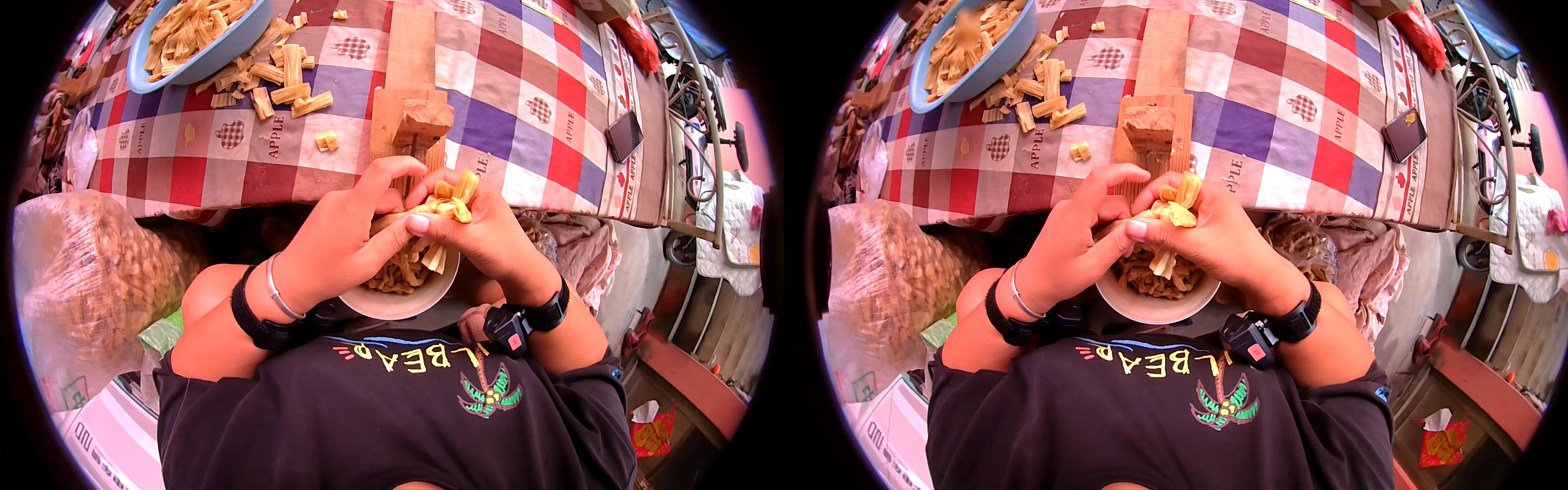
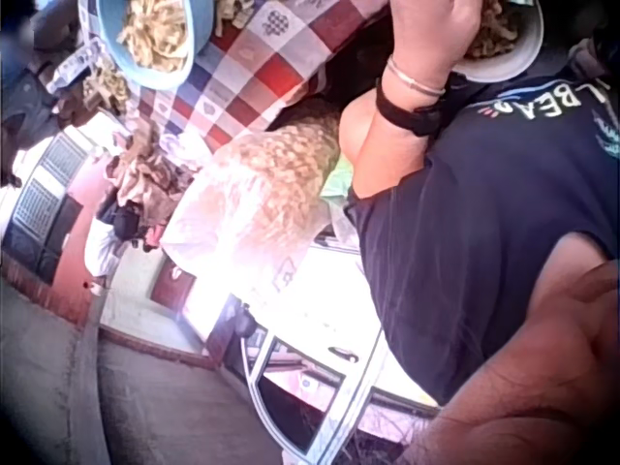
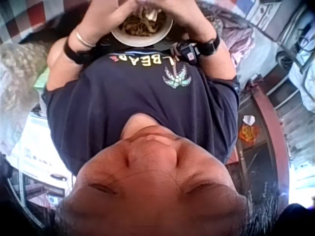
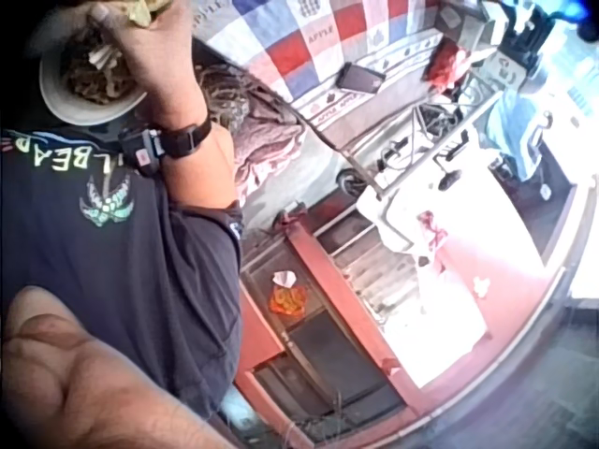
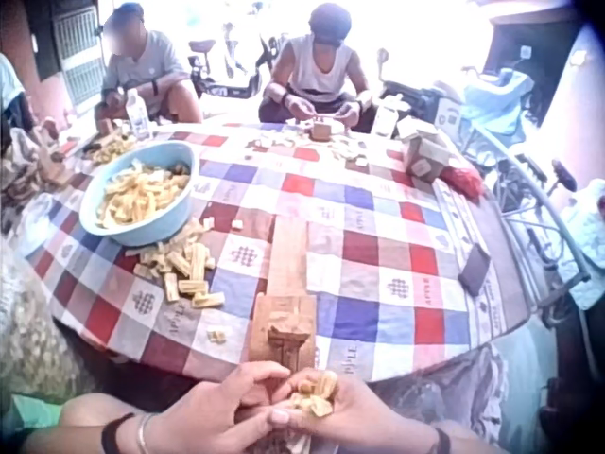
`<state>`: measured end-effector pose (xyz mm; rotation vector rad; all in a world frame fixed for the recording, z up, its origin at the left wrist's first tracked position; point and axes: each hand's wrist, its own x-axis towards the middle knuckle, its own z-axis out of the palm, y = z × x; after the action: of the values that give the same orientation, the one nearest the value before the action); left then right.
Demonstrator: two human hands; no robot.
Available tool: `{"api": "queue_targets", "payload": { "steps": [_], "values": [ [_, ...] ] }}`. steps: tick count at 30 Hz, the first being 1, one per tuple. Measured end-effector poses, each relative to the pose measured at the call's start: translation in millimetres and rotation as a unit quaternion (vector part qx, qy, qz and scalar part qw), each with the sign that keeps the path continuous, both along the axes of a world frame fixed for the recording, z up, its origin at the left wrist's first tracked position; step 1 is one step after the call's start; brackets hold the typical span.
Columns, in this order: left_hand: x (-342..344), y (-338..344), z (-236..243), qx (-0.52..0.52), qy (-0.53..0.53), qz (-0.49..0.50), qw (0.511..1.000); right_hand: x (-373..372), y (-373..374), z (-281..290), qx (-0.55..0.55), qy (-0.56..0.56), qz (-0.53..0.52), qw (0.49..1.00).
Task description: The person ties small strips of dough into knots by hand and places them into a bowl.
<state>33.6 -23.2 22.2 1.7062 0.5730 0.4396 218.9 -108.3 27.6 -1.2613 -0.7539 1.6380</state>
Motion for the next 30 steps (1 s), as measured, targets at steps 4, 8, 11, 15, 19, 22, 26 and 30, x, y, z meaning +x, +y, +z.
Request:
{"api": "queue_targets", "payload": {
  "steps": [4, 8, 11, 15, 19, 22, 26, 30],
  "values": [
    [-6.5, 15.3, 4.7, 0.022, 0.091, -0.019, 0.995, 6.9, 2.3, -7.3, 0.013, -0.051, -0.040, 0.998],
    [-6.1, 18.8, 1.8, -0.012, 0.044, 0.005, 0.999, 12.6, 6.9, -8.7, 0.025, -0.035, -0.071, 0.997],
    [-4.1, 16.8, -11.9, 0.032, -0.016, 0.009, 0.999, 9.8, 11.2, -4.3, 0.021, -0.038, -0.054, 0.998],
    [-3.4, 20.2, -4.0, 0.017, 0.071, 0.044, 0.996, 16.9, 11.9, -11.1, 0.027, -0.060, -0.052, 0.997],
    [-5.8, 23.8, -10.8, -0.008, 0.121, 0.084, 0.989, 17.1, 12.8, -23.1, 0.051, -0.132, -0.079, 0.987],
    [-5.9, 25.2, -22.1, -0.021, 0.121, 0.108, 0.987, 15.1, 15.1, -25.7, 0.048, -0.159, -0.107, 0.980],
    [0.6, 25.8, -28.6, 0.053, 0.128, 0.118, 0.983, 9.7, 15.7, -35.5, 0.099, -0.257, -0.109, 0.955],
    [4.7, 23.8, -49.0, 0.237, 0.132, 0.102, 0.957, 10.0, 15.4, -49.9, 0.143, -0.428, -0.064, 0.890]
  ]
}}
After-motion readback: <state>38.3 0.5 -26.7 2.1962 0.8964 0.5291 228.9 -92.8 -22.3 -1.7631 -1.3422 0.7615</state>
